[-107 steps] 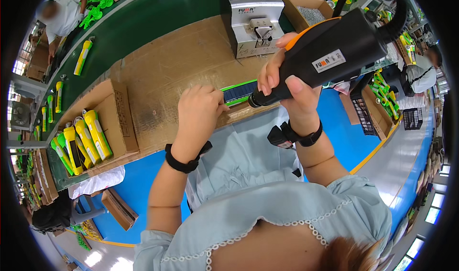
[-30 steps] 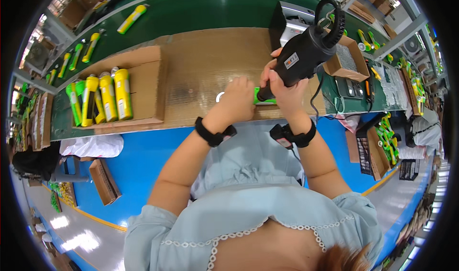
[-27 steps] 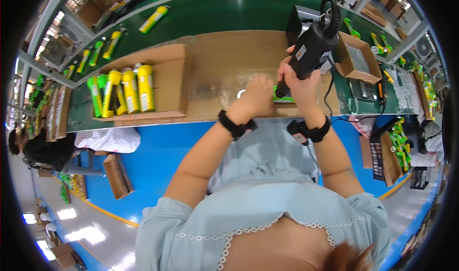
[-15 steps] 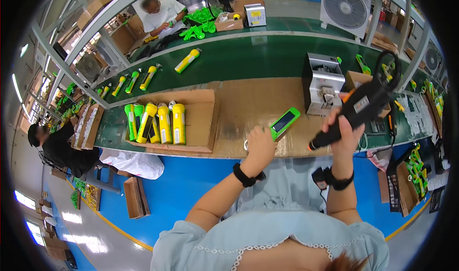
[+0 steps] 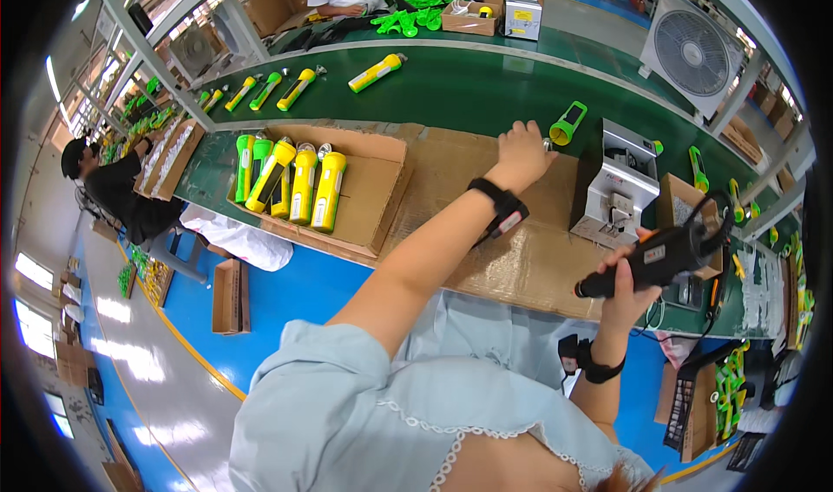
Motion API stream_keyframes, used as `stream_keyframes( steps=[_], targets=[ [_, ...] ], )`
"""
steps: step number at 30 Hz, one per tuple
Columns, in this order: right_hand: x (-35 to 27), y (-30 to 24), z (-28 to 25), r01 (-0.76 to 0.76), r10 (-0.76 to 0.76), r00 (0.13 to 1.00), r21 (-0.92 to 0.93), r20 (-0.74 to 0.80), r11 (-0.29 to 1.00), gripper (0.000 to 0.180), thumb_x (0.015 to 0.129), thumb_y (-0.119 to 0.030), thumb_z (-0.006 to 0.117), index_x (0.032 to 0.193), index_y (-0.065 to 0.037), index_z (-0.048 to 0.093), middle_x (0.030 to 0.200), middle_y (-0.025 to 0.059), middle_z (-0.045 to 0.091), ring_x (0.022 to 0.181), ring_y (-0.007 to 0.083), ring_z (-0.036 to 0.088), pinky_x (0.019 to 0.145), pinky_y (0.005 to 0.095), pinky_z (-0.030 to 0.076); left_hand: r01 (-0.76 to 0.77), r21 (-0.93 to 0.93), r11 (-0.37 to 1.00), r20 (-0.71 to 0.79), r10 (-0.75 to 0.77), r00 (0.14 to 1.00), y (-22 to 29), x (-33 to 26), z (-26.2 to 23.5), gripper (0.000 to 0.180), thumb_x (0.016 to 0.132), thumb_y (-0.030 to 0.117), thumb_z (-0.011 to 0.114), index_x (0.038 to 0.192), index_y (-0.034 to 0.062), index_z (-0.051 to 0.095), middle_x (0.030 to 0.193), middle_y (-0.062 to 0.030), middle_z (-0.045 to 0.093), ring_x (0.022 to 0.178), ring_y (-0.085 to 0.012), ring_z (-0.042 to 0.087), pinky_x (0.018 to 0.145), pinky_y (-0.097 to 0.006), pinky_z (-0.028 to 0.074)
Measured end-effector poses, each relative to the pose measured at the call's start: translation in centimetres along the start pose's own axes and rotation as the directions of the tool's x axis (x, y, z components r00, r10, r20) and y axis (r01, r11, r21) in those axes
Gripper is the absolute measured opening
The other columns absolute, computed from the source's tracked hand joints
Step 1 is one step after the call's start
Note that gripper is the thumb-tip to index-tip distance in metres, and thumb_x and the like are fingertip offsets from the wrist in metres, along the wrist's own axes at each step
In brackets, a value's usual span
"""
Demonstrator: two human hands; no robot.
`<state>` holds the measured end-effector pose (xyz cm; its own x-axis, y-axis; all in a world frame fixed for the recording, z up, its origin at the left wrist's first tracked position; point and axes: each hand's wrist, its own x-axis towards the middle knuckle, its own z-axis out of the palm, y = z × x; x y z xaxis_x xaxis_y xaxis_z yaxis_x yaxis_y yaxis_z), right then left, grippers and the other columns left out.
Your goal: Using an electric screwdriver and a screw feeder to assemble components of solar-powered flashlights on an assembly line.
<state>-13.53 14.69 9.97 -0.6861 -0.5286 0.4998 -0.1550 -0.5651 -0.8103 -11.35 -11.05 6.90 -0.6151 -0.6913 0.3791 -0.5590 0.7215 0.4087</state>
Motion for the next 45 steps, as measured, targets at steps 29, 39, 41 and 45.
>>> stream_keyframes(
  steps=[29, 39, 41, 45],
  targets=[
    [-1.0, 0.2, -1.2, 0.013, -0.017, 0.999, -0.104, -0.039, 0.995, 0.047, 0.083, 0.0, 0.058, 0.125, 0.005, 0.039, 0.076, 0.0081, 0.056, 0.065, 0.0136, 0.055, 0.063, 0.0259, 0.047, 0.405, 0.376, 0.834, 0.271, -0.517, 0.812, -28.1, -15.4, -15.5, 0.062, 0.081, 0.06, 0.055, 0.094, 0.0015, 0.07, 0.086, -0.0254, 0.066, 0.085, -0.0383, 0.064, 0.081, -0.042, 0.048],
    [-0.3, -0.9, -3.9, 0.057, -0.07, 0.993, -0.13, -0.097, 0.99, 0.048, 0.08, 0.005, 0.062, 0.125, 0.006, 0.045, 0.079, 0.007, 0.059, 0.066, 0.0107, 0.057, 0.062, 0.0238, 0.047, 0.419, -0.618, 0.665, 0.108, -0.456, 0.883, -14.5, -15.0, -18.4, 0.029, 0.091, 0.028, 0.061, 0.093, 0.0, 0.064, 0.078, 0.0019, 0.061, 0.068, -0.0078, 0.056, 0.062, -0.023, 0.045],
    [1.2, -0.4, -4.7, 0.123, -0.13, 0.987, -0.073, -0.099, 0.99, 0.049, 0.08, 0.004, 0.064, 0.125, 0.005, 0.045, 0.079, 0.0065, 0.06, 0.066, 0.0108, 0.058, 0.06, 0.0236, 0.047, 0.376, -0.67, 0.64, 0.199, -0.333, 0.922, -10.3, -15.3, -17.4, 0.028, 0.089, 0.027, 0.063, 0.096, 0.0001, 0.064, 0.081, 0.0001, 0.06, 0.071, -0.0088, 0.056, 0.064, -0.023, 0.045],
    [5.7, 0.2, -4.1, 0.306, -0.318, 0.93, -0.089, -0.186, 0.948, 0.033, 0.078, 0.0, 0.071, 0.106, 0.0, 0.052, 0.079, 0.0046, 0.062, 0.064, 0.0104, 0.06, 0.057, 0.024, 0.049, -0.016, -0.241, 0.97, 0.085, 0.037, 0.996, -3.3, -14.4, -10.4, 0.036, 0.082, 0.031, 0.069, 0.094, -0.0025, 0.065, 0.098, -0.0208, 0.055, 0.093, -0.0308, 0.056, 0.08, -0.036, 0.045]
  ],
)
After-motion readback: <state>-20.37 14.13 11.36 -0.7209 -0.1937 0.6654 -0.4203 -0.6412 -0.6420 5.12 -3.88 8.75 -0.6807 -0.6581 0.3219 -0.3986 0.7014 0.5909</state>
